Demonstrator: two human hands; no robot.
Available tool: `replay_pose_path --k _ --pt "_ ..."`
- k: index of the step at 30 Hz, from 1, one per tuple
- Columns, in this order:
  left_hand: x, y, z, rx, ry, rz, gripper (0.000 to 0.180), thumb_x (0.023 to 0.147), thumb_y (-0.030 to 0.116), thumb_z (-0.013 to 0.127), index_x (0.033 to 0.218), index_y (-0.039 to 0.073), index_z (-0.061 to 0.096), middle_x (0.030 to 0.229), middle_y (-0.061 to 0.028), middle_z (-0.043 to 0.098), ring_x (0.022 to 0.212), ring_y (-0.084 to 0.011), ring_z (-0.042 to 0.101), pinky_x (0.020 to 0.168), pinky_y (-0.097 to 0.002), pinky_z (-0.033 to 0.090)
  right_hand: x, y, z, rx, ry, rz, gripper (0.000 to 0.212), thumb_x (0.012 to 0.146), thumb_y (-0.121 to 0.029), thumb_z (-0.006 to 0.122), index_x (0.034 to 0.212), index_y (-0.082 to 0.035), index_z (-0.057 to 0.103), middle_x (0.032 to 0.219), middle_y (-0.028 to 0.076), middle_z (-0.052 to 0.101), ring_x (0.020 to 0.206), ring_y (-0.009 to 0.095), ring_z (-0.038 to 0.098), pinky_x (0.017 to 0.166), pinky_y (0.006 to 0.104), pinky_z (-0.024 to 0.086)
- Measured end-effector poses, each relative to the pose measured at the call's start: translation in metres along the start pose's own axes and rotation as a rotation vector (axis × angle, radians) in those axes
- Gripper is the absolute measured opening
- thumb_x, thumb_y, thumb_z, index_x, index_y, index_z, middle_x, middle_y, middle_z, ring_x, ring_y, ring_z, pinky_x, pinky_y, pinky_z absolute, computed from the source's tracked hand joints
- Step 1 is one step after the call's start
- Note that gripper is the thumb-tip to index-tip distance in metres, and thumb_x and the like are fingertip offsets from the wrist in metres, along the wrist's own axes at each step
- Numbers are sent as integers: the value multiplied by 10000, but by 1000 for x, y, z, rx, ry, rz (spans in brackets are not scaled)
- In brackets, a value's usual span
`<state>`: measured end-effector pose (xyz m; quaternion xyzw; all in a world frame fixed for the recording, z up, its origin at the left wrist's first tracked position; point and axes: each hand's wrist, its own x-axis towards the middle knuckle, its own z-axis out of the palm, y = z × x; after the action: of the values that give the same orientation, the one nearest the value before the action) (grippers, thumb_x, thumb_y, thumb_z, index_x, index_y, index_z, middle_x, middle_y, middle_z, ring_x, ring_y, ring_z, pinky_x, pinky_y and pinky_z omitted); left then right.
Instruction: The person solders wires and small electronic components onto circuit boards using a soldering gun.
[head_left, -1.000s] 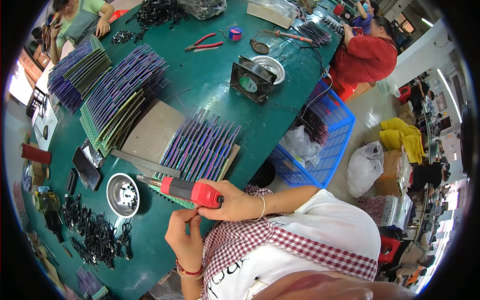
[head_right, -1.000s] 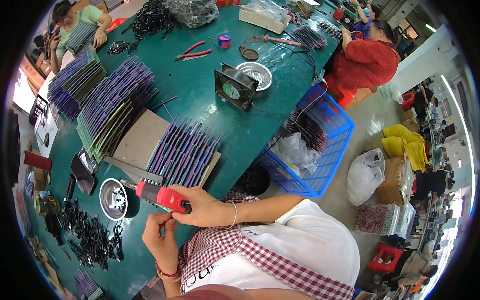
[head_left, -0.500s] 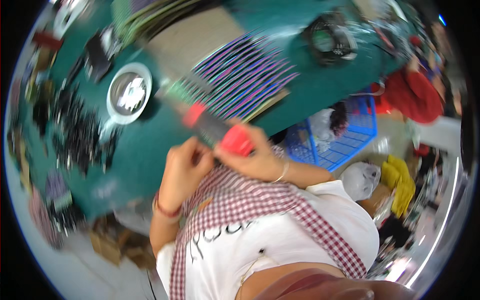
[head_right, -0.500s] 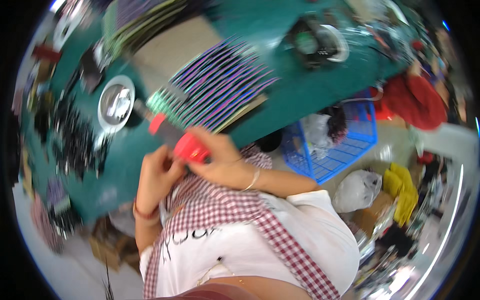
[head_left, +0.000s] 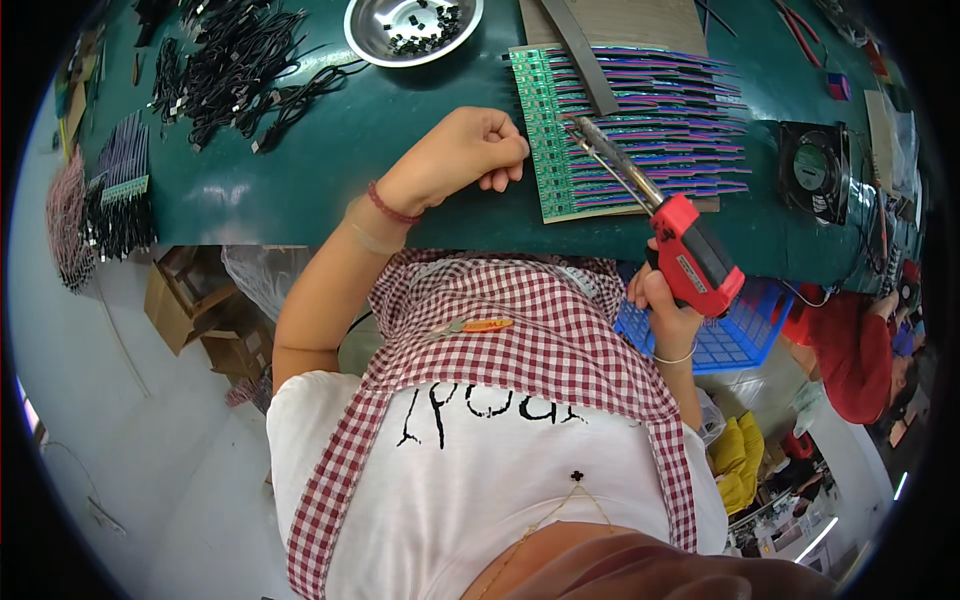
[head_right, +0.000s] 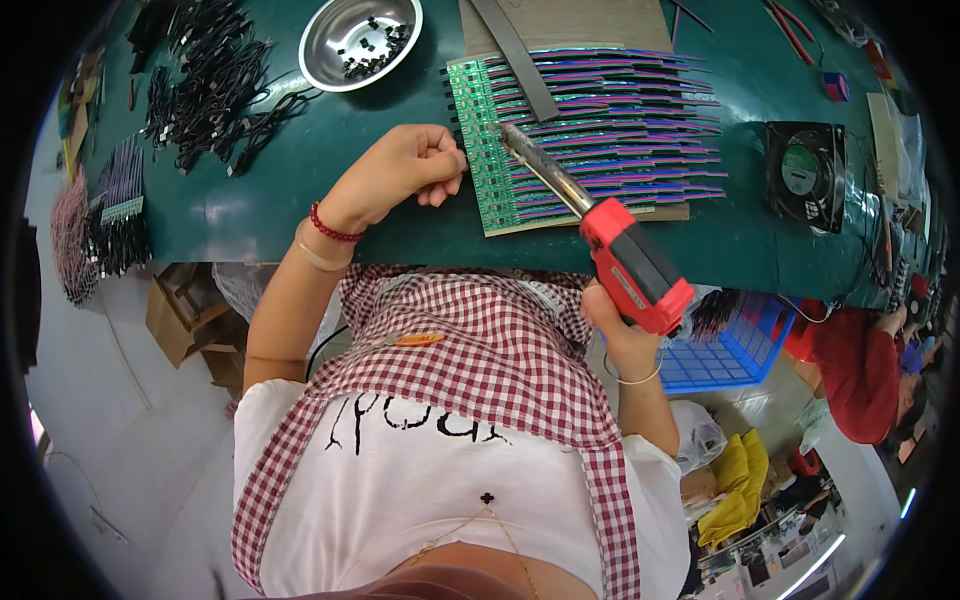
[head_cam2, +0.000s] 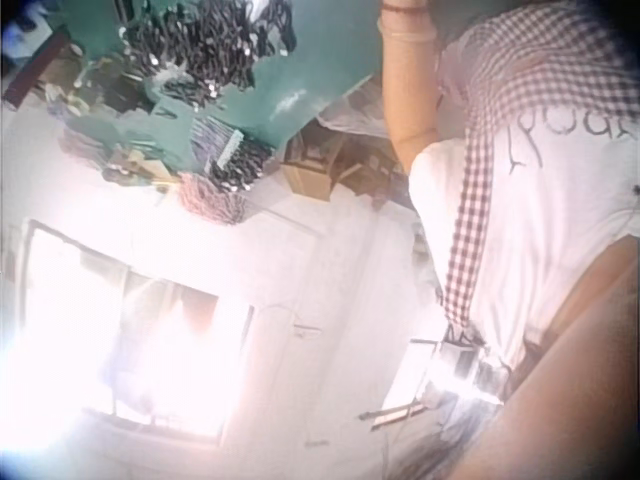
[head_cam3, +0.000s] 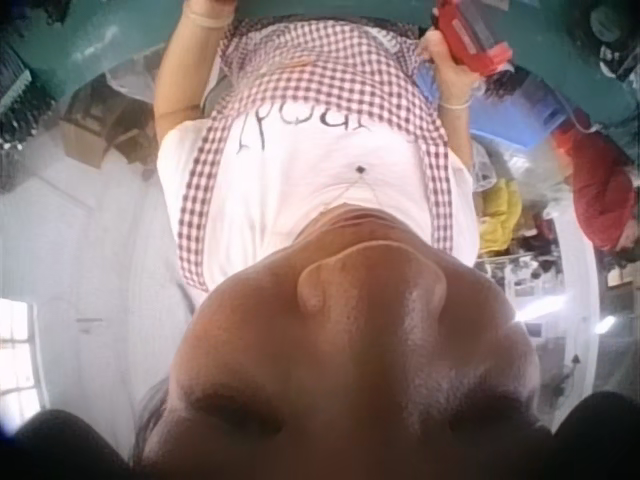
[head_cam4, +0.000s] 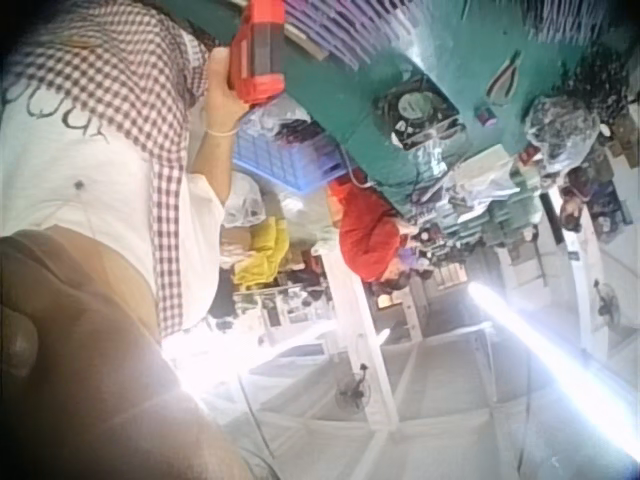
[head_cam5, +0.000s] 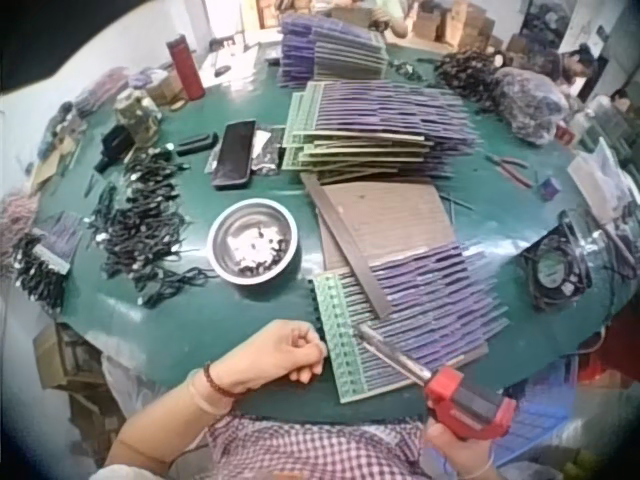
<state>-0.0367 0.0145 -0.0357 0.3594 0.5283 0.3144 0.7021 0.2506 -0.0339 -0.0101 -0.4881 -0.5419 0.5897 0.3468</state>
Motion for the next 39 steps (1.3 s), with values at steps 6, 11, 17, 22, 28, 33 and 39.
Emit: replay_pose_path --k 6,11,17,22,28,33,39 --pt "6 3 -8 75 -57 -26 148 833 134 568 742 28 522 642 -25 578 503 -54 510 446 -178 380 -11 20 -5 -41 -14 -6 348 844 -85 556 1139 74 463 581 57 481 482 118 439 506 269 405" --pt "9 5 -9 69 -66 -42 143 823 130 578 738 29 521 634 -27 579 502 -54 514 442 -174 383 -17 34 -14 -138 -63 -27 346 852 -95 556 1147 58 462 598 60 487 498 121 440 520 273 400" --pt "10 8 -11 70 -94 -52 120 798 104 579 725 26 524 626 -27 580 489 -55 508 433 -173 381 -20 41 -18 -213 -82 -53 331 857 -78 549 1156 38 466 626 69 495 520 123 447 533 274 404" --pt "10 7 -11 71 -94 -52 114 793 95 578 720 25 525 622 -29 578 483 -56 503 431 -173 378 -20 38 -13 -219 -71 -65 284 856 -63 540 1114 39 479 643 73 502 528 122 452 534 271 405" --pt "11 5 -10 62 -82 -45 139 809 109 585 714 34 517 616 -28 572 472 -53 484 430 -176 377 -18 34 -11 -238 -95 -32 179 841 -63 535 979 44 496 642 65 500 538 123 464 527 261 401" --pt "10 3 -9 69 -67 -28 144 813 113 585 713 40 510 618 -24 571 474 -53 484 433 -178 376 -20 34 -10 -209 -87 -36 213 843 -87 557 1004 38 495 637 65 502 537 124 467 525 261 399" --pt "9 4 -9 96 -57 -29 130 804 106 580 714 43 510 622 -21 574 493 -51 497 438 -178 381 -21 29 -6 -138 -14 16 229 840 -90 575 1018 30 495 636 67 506 535 124 466 528 266 402"
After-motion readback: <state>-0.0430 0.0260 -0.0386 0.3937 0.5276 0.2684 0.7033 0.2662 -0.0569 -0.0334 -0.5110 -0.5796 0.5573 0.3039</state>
